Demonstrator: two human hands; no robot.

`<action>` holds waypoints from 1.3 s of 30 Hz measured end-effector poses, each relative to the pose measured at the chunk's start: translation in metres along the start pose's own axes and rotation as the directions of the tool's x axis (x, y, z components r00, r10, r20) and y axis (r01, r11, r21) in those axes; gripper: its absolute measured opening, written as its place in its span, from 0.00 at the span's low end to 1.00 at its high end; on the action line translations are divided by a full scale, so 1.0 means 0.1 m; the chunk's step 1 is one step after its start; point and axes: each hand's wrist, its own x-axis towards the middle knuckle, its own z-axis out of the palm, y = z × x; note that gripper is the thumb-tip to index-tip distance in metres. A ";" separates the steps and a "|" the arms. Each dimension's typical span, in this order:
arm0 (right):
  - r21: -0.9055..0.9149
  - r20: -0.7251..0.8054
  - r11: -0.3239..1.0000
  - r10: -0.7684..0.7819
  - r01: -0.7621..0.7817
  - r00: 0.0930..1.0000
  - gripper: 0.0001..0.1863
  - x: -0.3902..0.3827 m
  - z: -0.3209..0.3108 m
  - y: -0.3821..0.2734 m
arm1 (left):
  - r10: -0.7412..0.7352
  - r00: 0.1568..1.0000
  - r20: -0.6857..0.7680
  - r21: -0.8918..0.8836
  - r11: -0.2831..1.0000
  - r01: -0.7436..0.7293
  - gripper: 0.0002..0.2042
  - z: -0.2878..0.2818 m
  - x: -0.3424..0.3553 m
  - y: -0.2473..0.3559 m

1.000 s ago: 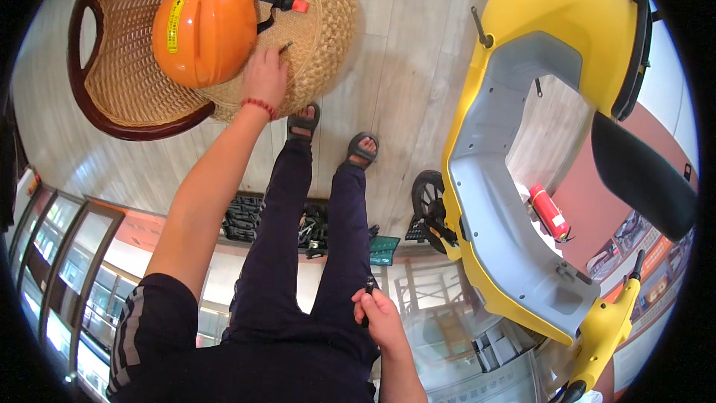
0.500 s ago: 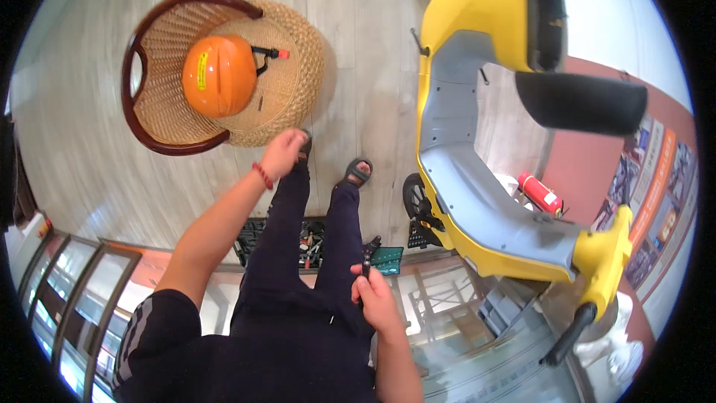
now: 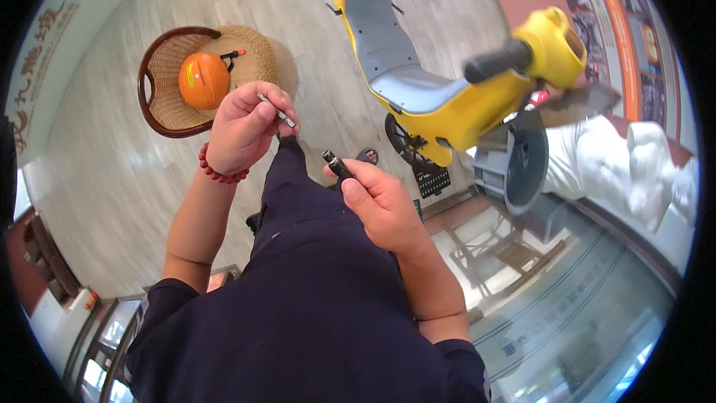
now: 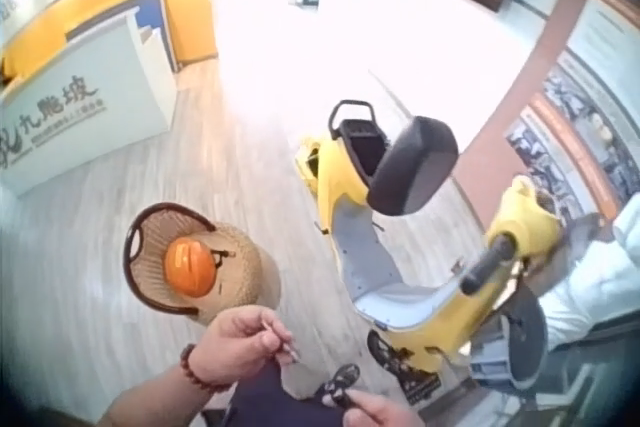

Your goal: The recorder is repairing or adjusting internal components and external panels of a small yellow electric scooter.

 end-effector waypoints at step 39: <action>0.388 -0.877 0.232 -0.206 0.892 0.434 0.14 -1.86 0.22 0.81 | -0.683 -0.052 0.729 0.685 0.723 0.089 0.11 2.82 0.55 -1.51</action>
